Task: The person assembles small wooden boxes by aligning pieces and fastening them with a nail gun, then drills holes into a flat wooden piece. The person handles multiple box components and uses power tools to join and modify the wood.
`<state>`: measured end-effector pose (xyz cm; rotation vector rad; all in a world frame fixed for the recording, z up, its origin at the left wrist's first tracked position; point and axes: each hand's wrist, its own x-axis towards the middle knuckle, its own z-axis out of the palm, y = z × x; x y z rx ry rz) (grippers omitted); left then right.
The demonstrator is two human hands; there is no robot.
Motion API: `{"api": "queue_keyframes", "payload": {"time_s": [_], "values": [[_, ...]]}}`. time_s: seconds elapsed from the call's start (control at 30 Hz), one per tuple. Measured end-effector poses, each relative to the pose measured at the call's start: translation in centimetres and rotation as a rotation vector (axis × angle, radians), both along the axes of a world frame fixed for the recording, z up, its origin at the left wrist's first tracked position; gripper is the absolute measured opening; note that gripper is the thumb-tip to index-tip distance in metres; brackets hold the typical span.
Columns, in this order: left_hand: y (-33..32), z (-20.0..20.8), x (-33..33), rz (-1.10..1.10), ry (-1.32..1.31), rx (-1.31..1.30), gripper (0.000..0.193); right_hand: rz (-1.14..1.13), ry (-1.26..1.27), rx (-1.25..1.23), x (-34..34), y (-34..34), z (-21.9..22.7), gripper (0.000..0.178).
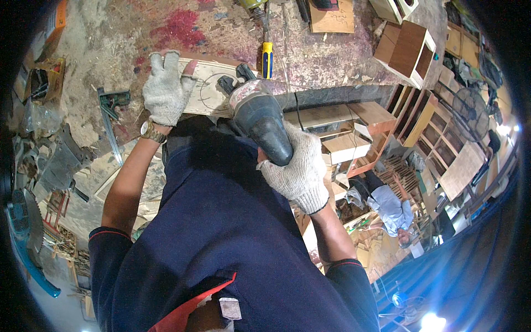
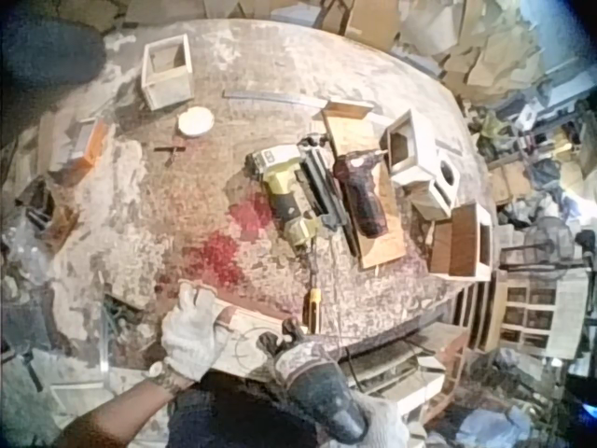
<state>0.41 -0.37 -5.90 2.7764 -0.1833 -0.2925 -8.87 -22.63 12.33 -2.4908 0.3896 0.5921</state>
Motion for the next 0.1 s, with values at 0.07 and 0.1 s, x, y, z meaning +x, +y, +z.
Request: {"api": "queue_keyframes", "payload": {"time_s": [0.07,0.1], "values": [[0.11,-0.17,0.12,-0.001,-0.024,-0.033,0.051,0.039,-0.034,-0.03,-0.1,-0.12,-0.02,0.044],[0.14,-0.3,0.1,0.002,-0.031,-0.053,0.051,0.044,-0.032,-0.029,-0.13,-0.19,-0.01,0.044]]}}
